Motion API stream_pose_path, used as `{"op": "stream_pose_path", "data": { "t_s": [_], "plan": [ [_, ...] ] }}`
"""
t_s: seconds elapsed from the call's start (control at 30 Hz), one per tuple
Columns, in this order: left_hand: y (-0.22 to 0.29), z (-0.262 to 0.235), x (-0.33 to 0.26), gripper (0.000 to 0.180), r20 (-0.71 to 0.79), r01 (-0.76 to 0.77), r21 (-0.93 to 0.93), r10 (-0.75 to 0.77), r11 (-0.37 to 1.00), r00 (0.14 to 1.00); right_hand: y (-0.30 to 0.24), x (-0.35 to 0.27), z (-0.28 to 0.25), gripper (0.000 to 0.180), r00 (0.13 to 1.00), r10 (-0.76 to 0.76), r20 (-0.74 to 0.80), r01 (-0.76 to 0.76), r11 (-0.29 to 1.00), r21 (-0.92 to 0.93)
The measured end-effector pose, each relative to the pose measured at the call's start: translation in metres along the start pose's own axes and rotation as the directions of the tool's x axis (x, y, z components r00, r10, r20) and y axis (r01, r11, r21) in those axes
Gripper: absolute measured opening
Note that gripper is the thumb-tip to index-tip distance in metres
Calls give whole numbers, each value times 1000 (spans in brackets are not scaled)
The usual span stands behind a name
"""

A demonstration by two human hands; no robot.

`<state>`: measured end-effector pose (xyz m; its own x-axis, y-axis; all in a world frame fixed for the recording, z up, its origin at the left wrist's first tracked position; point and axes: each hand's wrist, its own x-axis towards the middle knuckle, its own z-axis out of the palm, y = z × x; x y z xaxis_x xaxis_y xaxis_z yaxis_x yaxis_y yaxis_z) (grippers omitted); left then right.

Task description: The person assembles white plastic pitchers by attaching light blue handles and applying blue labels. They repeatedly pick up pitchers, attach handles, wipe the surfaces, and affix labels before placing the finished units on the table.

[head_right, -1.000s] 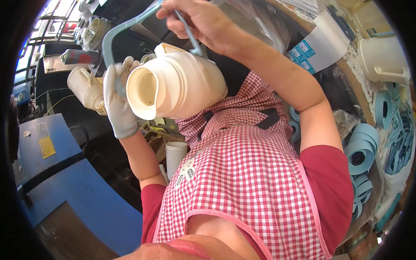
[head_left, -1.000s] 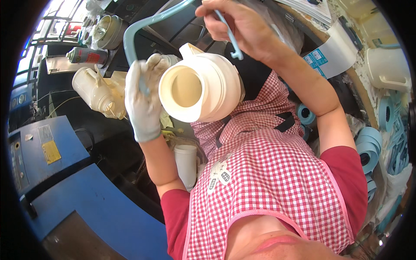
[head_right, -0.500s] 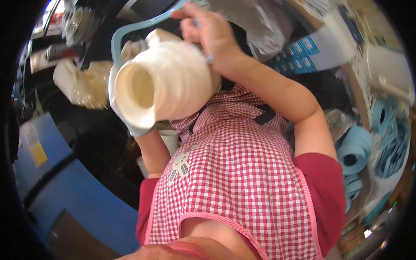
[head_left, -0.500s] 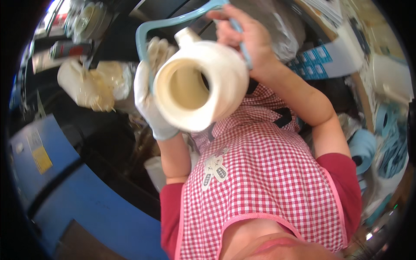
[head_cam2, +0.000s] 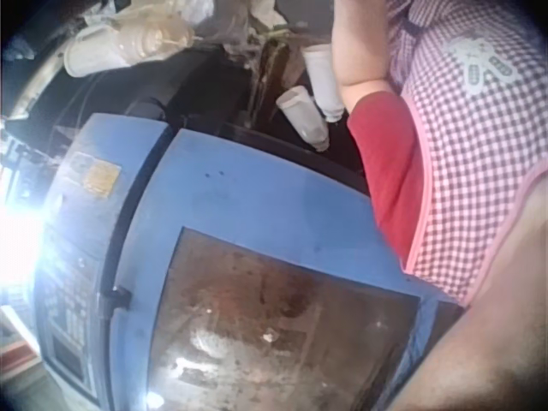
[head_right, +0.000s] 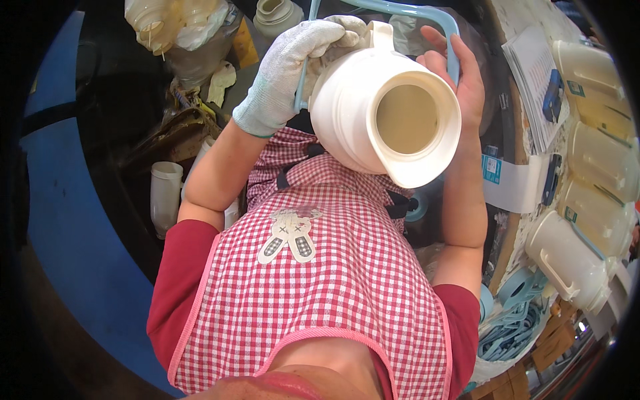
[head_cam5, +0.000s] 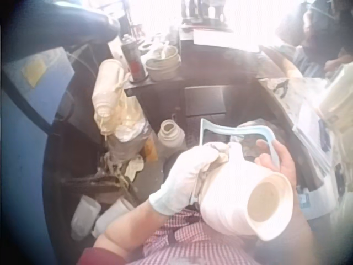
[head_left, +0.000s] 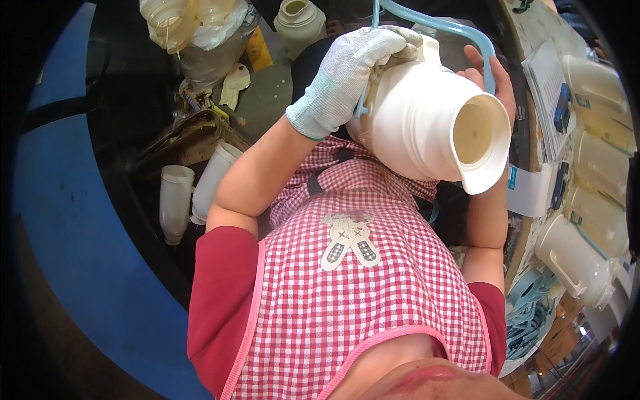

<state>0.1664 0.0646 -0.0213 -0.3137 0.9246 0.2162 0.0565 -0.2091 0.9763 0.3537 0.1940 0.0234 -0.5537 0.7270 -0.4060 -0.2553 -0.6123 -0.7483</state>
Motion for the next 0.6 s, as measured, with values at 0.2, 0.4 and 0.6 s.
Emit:
{"op": "stream_pose_path", "data": {
  "t_s": [0.2,0.4,0.6],
  "plan": [
    [3,-10,0,34,161,28,-88,-14,996,987,1,1,-9,39,992,77,97,-79,997,22],
    [31,15,3,34,-132,342,-676,-564,653,815,23,-5,-16,53,986,-71,154,44,984,174],
    [73,2,49,49,-414,-455,586,731,670,543,25,87,11,49,454,-681,575,888,298,-350]
  ]
}}
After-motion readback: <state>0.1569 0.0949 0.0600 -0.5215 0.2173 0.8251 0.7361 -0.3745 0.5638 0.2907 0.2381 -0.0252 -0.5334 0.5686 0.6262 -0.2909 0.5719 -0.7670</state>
